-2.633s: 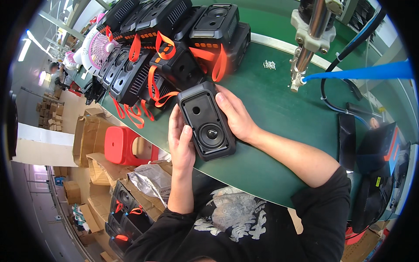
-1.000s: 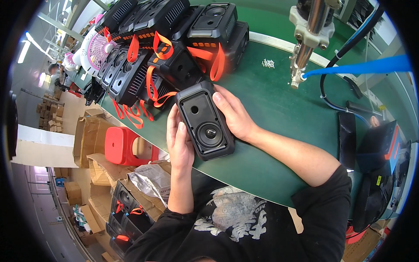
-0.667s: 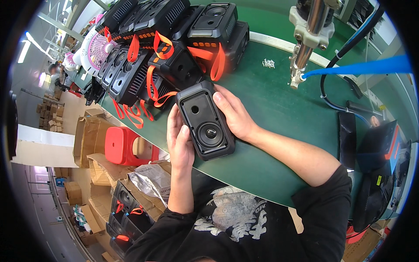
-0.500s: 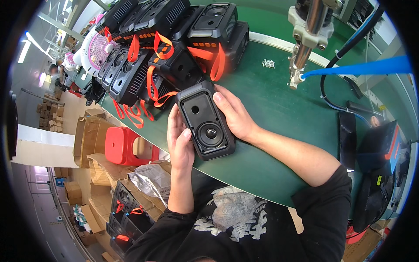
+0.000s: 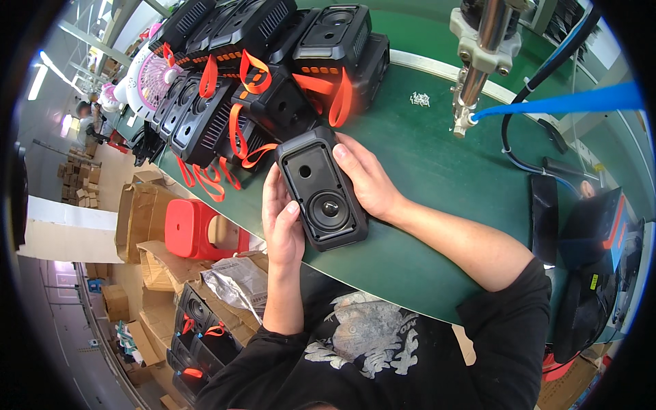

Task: Inspecting and assembling portable speakers on a workshop production line.

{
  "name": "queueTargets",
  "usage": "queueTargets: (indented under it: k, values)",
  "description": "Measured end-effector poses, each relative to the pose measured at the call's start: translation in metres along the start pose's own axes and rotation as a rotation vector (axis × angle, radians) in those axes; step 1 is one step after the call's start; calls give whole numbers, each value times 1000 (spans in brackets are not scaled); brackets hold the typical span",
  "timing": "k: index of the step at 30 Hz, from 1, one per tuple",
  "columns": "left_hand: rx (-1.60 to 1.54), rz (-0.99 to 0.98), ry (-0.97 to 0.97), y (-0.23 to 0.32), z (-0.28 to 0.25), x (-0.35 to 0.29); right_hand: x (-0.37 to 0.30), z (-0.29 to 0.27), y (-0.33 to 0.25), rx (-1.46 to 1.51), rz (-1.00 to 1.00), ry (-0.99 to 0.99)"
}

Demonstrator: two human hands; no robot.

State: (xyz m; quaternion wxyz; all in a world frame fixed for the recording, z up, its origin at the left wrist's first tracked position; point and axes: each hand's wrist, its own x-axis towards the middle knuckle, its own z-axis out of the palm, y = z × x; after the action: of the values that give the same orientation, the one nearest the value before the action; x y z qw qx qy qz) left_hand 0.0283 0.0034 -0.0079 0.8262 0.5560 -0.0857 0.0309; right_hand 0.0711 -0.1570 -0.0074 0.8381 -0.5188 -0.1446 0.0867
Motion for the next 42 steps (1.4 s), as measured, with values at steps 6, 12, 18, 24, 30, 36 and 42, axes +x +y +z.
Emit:
queueTargets:
  k: [6,12,18,24,30,36,42]
  values:
    - [13,-4,5,1,-1,0,-1,1,-2,-18,-1,-2]
    - [10,13,-12,0,-1,0,-1,0,-1,-1,2,-4]
    - [34,19,0,0,-1,0,0,-1,0,-17,2,-10]
    - [49,25,16,-2,-2,0,0,0,-1,-15,-6,-21]
    - [64,36,45,-8,-4,0,-1,2,-2,-2,-7,-14]
    - [63,32,51,-10,-5,1,-1,1,-3,-3,-15,-20]
    - [60,21,46,-6,-2,0,-1,0,-1,10,-48,-42]
